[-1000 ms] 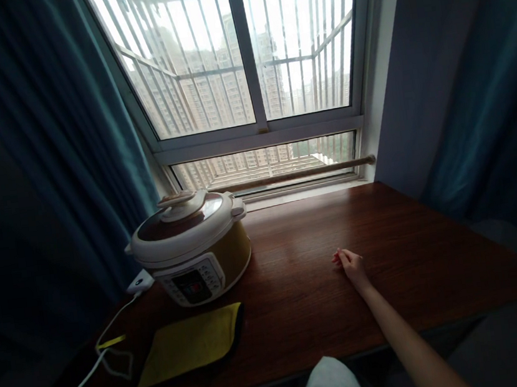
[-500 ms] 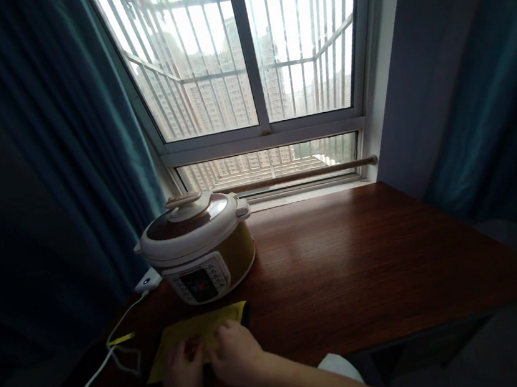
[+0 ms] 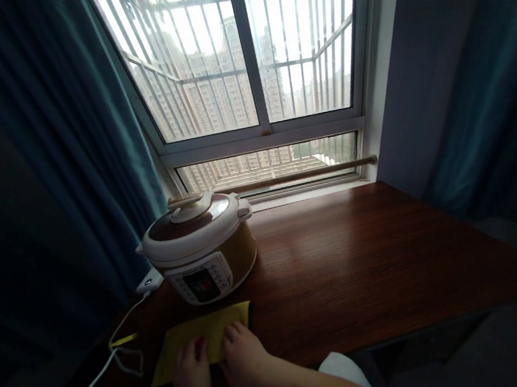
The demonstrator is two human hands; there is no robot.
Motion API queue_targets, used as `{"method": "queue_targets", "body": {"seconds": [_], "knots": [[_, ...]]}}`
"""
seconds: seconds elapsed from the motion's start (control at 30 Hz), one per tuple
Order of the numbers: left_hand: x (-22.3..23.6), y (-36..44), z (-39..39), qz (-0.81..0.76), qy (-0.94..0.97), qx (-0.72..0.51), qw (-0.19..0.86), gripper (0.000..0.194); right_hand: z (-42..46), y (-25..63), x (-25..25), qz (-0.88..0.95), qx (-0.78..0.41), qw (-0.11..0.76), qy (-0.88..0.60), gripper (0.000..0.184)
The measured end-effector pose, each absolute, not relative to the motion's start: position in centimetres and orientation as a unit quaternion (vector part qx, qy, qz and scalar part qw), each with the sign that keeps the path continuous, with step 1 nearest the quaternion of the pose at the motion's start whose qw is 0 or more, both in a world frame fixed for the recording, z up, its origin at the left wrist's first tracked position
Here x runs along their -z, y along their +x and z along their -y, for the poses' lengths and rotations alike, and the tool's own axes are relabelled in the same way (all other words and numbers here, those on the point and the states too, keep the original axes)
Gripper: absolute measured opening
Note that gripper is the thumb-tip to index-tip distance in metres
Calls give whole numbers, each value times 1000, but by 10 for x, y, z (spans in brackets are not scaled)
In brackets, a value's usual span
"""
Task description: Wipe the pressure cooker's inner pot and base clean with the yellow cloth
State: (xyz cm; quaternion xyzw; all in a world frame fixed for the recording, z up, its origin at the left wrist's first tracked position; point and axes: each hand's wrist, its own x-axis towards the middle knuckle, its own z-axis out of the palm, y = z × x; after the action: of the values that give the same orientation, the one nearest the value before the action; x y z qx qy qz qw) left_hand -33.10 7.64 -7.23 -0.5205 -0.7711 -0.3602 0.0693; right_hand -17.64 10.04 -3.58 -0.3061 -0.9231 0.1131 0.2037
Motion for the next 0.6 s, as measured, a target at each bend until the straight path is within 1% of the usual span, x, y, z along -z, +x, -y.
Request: {"method": "queue_targets", "body": {"seconds": [0.17,0.23,0.3,0.4,0.43,0.53,0.6], "knots": [[76,-340,-76,778,-527,340,42,34,-95,-176,43,925,-92,161,-332,53],[75,-338,-76,775,-543,322,29,31,-94,-172,41,927,-79,133,-342,53],[73,-329,-76,777,-564,276,36,27,-93,-165,35,929,-87,102,-346,47],[69,-295,-79,788,-584,181,72,26,-96,-144,21,916,-129,74,-373,38],[68,-280,-80,782,-596,166,77,25,-98,-134,16,906,-144,68,-391,35],[67,-228,-82,727,-667,132,101,23,-106,-98,6,865,-171,76,-466,28],[68,-195,-83,689,-701,143,114,26,-114,-66,3,834,-165,96,-518,28]]}}
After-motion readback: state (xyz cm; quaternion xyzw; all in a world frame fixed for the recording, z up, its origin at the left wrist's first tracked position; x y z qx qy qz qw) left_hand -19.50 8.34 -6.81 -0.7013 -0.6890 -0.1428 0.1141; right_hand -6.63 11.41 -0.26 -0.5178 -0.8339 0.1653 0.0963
